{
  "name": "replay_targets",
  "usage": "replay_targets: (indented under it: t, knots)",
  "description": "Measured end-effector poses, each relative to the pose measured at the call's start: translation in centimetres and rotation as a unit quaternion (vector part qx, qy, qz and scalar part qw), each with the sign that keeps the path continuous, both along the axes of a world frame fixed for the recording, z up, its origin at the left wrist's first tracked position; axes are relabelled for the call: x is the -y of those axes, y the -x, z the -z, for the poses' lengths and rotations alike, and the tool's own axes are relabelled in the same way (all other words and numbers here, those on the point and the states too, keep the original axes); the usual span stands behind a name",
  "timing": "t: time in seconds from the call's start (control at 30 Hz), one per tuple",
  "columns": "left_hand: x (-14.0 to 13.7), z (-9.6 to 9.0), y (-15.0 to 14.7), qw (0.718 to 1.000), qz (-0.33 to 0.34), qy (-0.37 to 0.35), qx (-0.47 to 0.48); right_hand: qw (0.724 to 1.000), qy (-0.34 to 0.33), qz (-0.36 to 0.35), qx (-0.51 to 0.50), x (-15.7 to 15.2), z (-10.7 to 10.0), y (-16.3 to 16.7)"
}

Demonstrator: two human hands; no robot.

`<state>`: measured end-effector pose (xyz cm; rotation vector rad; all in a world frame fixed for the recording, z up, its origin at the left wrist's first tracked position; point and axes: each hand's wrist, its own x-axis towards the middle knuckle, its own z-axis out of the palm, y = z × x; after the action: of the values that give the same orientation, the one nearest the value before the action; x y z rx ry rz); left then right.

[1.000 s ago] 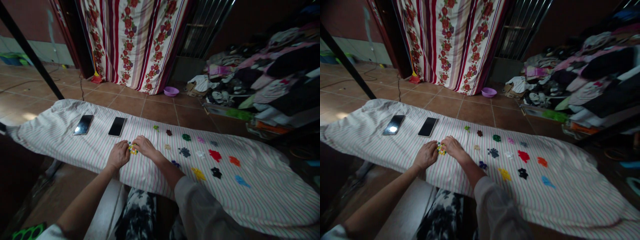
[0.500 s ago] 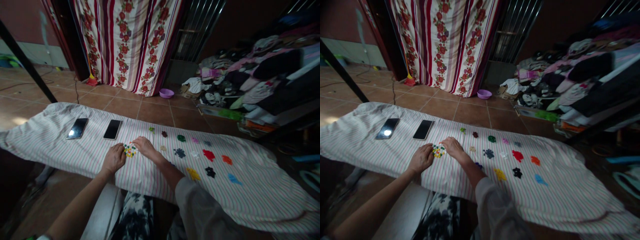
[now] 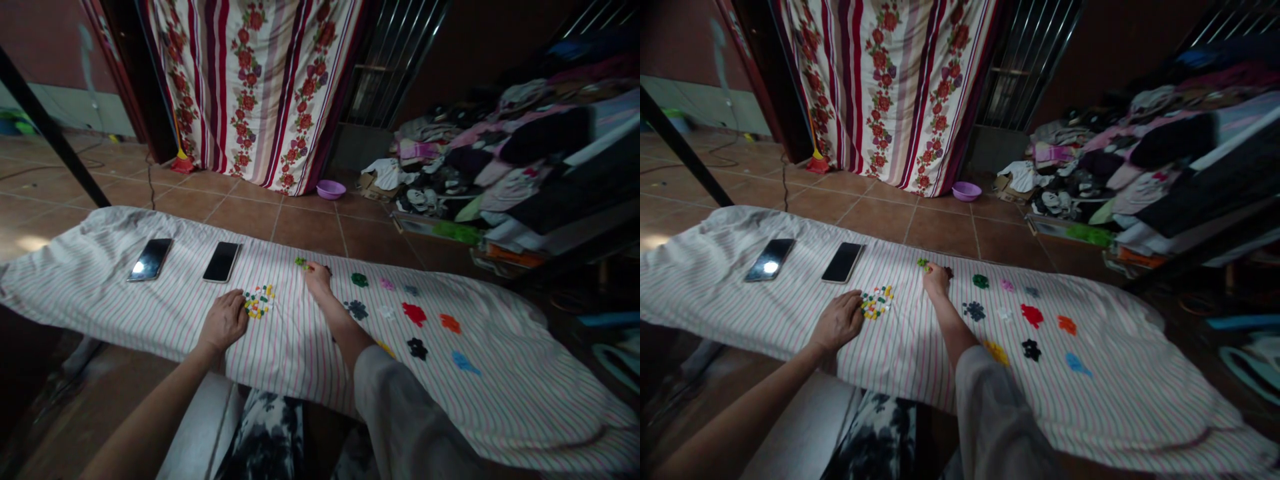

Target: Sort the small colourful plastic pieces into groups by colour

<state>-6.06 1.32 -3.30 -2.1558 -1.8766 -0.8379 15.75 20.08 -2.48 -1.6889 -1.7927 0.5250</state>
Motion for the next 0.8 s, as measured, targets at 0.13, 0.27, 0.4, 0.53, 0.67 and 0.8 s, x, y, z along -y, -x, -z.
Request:
replay_targets:
  t: [0.13, 0.27, 0.4, 0.53, 0.67, 0.8]
  knots:
    - [0.0, 0.0, 0.0, 1.0, 0.003, 0.002, 0.001, 0.998, 0.041, 0.033, 0.035, -0.7, 0.3, -0.1]
    - [0.0, 0.0, -0.1, 1.0, -0.001, 0.007, 0.006, 0.999, 0.046, 0.009, 0.006, -1.1, 0.9, 0.7]
    - [0.0, -0.1, -0.1, 1.0, -0.003, 0.008, 0.012, 0.999, 0.009, -0.013, -0.044, -1.2, 1.9, 1.1]
    - [0.1, -0.2, -0.1, 1.0, -0.002, 0.011, 0.011, 0.998, -0.031, 0.006, -0.062, -1.0, 2.7, 1.1]
    - [0.1, -0.2, -0.1, 1.0, -0.002, 0.015, 0.004, 0.997, -0.055, 0.018, -0.058, -0.8, 2.8, 1.1]
    - [0.1, -0.1, -0.1, 1.0, -0.002, 0.013, 0.003, 0.997, -0.051, -0.013, -0.056, -0.4, 2.4, 1.4]
